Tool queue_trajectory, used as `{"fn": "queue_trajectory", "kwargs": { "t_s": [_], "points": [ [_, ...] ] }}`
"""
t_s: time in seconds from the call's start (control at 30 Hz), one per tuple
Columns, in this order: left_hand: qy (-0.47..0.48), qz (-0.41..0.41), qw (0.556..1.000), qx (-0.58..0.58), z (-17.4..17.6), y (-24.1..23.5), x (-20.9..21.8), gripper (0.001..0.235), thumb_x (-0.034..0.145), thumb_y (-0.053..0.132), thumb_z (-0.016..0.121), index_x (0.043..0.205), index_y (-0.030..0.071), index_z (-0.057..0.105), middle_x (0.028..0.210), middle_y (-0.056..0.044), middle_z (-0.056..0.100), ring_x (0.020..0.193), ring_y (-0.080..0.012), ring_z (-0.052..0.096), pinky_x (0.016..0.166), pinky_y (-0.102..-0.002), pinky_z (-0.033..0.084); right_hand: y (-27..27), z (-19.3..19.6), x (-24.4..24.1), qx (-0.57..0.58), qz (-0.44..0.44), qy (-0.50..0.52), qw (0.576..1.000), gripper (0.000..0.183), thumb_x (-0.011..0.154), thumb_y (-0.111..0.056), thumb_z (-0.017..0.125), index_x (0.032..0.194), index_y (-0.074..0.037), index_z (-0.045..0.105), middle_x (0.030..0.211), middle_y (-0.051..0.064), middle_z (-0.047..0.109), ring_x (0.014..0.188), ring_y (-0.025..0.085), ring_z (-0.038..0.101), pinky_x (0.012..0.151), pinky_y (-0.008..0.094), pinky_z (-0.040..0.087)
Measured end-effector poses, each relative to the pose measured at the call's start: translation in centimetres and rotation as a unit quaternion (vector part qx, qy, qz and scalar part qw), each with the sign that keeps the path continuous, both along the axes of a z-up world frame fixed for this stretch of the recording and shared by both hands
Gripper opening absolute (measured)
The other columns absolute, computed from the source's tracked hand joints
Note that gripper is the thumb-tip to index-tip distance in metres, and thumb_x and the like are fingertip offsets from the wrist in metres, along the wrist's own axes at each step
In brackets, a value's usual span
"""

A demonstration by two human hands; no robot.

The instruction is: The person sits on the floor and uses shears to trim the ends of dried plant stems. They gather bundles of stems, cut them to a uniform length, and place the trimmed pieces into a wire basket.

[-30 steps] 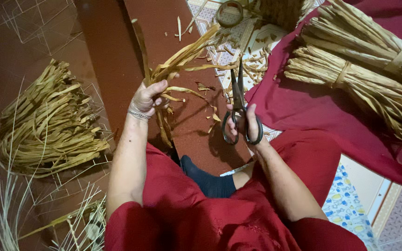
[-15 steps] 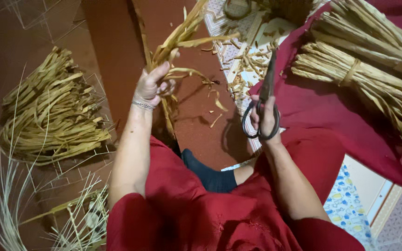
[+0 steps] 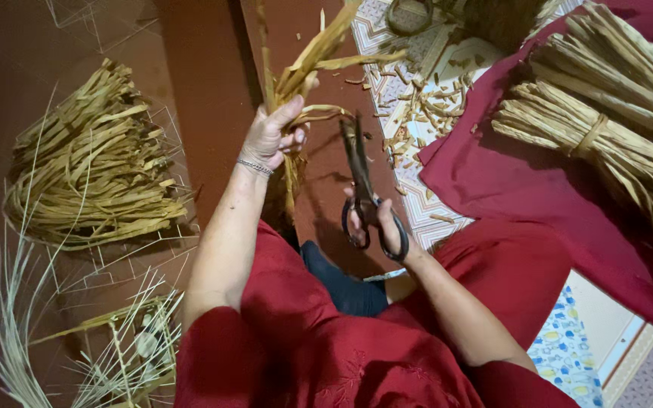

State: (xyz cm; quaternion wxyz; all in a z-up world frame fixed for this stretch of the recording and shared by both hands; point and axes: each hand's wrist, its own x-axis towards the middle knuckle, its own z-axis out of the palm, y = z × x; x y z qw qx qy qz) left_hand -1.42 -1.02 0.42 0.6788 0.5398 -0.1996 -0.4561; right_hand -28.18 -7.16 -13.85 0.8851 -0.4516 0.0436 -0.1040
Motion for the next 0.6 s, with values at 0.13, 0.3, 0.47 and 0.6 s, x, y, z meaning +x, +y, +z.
{"fn": "queue_trajectory", "kwargs": {
  "t_s": [0.13,0.3,0.47,0.6],
  "points": [
    [-0.007,-0.017,1.0,0.015,-1.3,-0.3,-0.1,0.044,0.095,0.024,0.075,0.135,0.008,0.065,0.117,0.005,0.076,0.054,-0.0029,0.055,0.044,-0.02,0.038,-1.1,-0.1,1.0,-0.016,-0.077,0.066,0.995,0.091,0.099,-0.075,0.026,0.149,-0.001,0.046,0.076,0.0,0.051,0.058,0.009,0.046,0.052,0.026,0.039],
    [0.001,-0.029,0.998,0.064,-3.3,-0.8,0.1,0.034,0.097,0.032,0.078,0.119,0.008,0.067,0.076,0.002,0.06,0.054,-0.0057,0.056,0.041,-0.019,0.031,-1.0,0.0,-0.2,-0.073,-0.166,0.199,0.963,0.075,0.102,-0.063,0.025,0.13,-0.003,0.06,0.059,0.0,0.047,0.043,0.011,0.041,0.04,0.026,0.035],
    [0.007,-0.051,0.997,0.05,-2.2,-0.9,-0.5,0.043,0.097,0.041,0.073,0.125,0.009,0.065,0.074,0.0,0.06,0.053,-0.0029,0.053,0.041,-0.018,0.031,-1.9,-2.3,-0.6,-0.246,-0.24,0.23,0.91,0.056,0.109,-0.054,0.044,0.117,-0.002,0.064,0.065,0.006,0.056,0.054,0.016,0.054,0.05,0.035,0.043],
    [0.047,-0.095,0.994,0.011,-0.3,-1.1,-1.5,0.057,0.096,0.053,0.062,0.135,0.011,0.064,0.073,0.0,0.061,0.047,0.0015,0.046,0.041,-0.015,0.033,-2.5,-3.4,-1.2,-0.553,-0.163,0.305,0.758,0.058,0.092,-0.056,0.068,0.123,-0.007,0.066,0.07,0.017,0.068,0.068,0.037,0.069,0.062,0.05,0.053]
  ]
}}
